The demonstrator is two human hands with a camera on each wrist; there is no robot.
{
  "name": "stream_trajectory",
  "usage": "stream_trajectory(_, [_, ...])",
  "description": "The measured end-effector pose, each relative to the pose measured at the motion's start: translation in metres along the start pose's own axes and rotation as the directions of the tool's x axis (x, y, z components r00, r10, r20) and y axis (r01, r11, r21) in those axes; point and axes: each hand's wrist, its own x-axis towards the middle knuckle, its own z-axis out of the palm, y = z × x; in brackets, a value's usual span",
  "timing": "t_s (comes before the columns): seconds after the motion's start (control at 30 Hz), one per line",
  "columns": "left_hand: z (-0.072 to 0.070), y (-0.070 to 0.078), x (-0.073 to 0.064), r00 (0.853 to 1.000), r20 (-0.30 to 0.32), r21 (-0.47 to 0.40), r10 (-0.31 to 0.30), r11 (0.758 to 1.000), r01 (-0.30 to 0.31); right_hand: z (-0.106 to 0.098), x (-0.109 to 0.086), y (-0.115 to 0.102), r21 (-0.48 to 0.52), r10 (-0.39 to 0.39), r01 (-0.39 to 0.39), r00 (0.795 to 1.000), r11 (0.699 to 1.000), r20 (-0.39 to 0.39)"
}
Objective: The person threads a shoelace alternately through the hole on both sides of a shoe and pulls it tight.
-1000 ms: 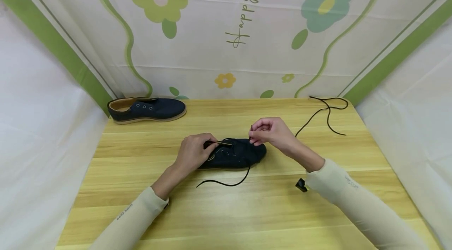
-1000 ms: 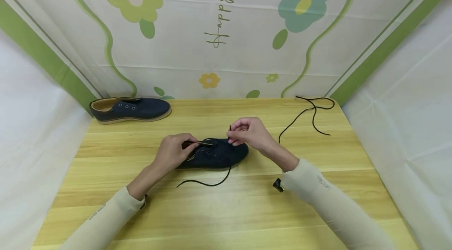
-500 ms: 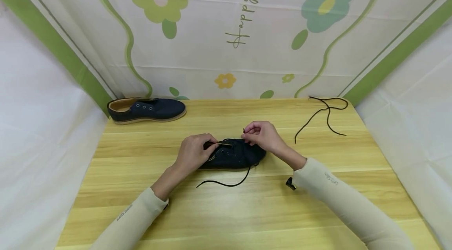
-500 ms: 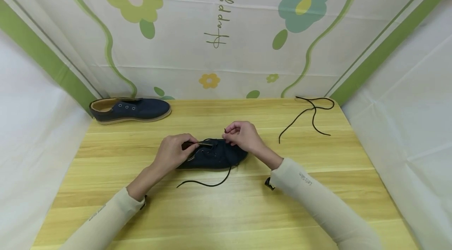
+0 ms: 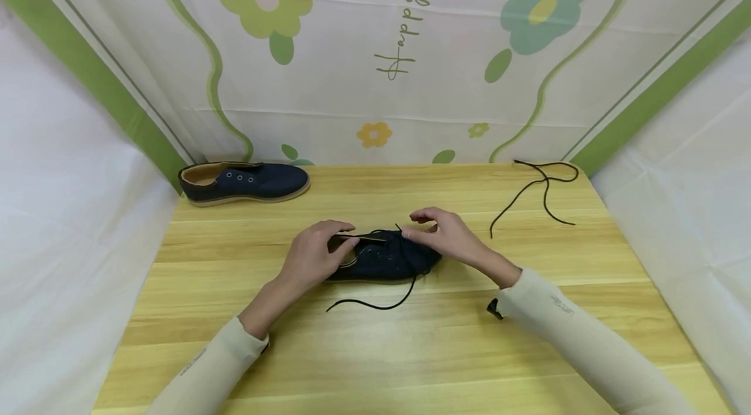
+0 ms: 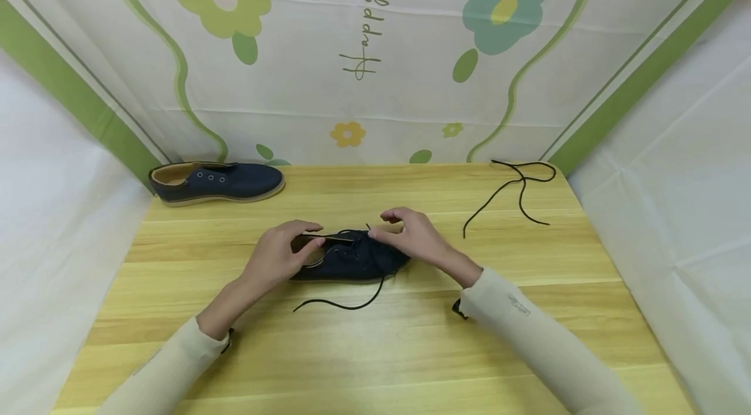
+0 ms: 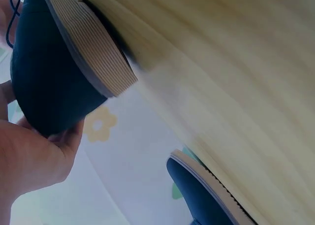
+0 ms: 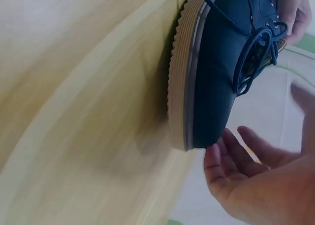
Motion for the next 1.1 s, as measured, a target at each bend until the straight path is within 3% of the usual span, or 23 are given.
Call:
stream_trajectory(0.1, [-0.008,-0.004,-0.006,0.994,0.065,-0.018,-0.084,0.996,0.086,-0.004,-0.007,0.007,-0.053,-0.015,0.019,0.996,0.998,0.084])
stream_trajectory(0.2, [-0.017,-0.008,-0.013,0.976,0.154,-0.039,-0.154,0.986,0.162,-0.004,-0.012,0.014,-0.112,-0.063,0.078,0.989,0.991,0.134])
stream_trajectory(0.3, [-0.023,-0.012,-0.018,0.953,0.229,-0.060,-0.199,0.974,0.217,0.000,-0.015,0.019,-0.173,-0.111,0.134,0.984,0.976,0.138])
stream_trajectory(0.43, [-0.028,-0.016,-0.022,0.934,0.288,-0.050,-0.212,0.971,0.236,0.006,-0.018,0.018,-0.240,-0.149,0.172,0.983,0.955,0.112])
stream_trajectory(0.6, [-0.029,-0.021,-0.023,0.924,0.322,-0.006,-0.207,0.975,0.221,0.011,-0.017,0.016,-0.279,-0.156,0.174,0.984,0.944,0.088])
stream_trajectory(0.83, [-0.026,-0.023,-0.024,0.904,0.340,0.008,-0.259,0.962,0.273,0.015,-0.019,0.017,-0.286,-0.153,0.167,0.986,0.943,0.071])
stream_trajectory(1.1, [-0.024,-0.022,-0.023,0.913,0.304,0.036,-0.271,0.961,0.274,0.016,-0.019,0.021,-0.288,-0.166,0.173,0.985,0.942,0.050])
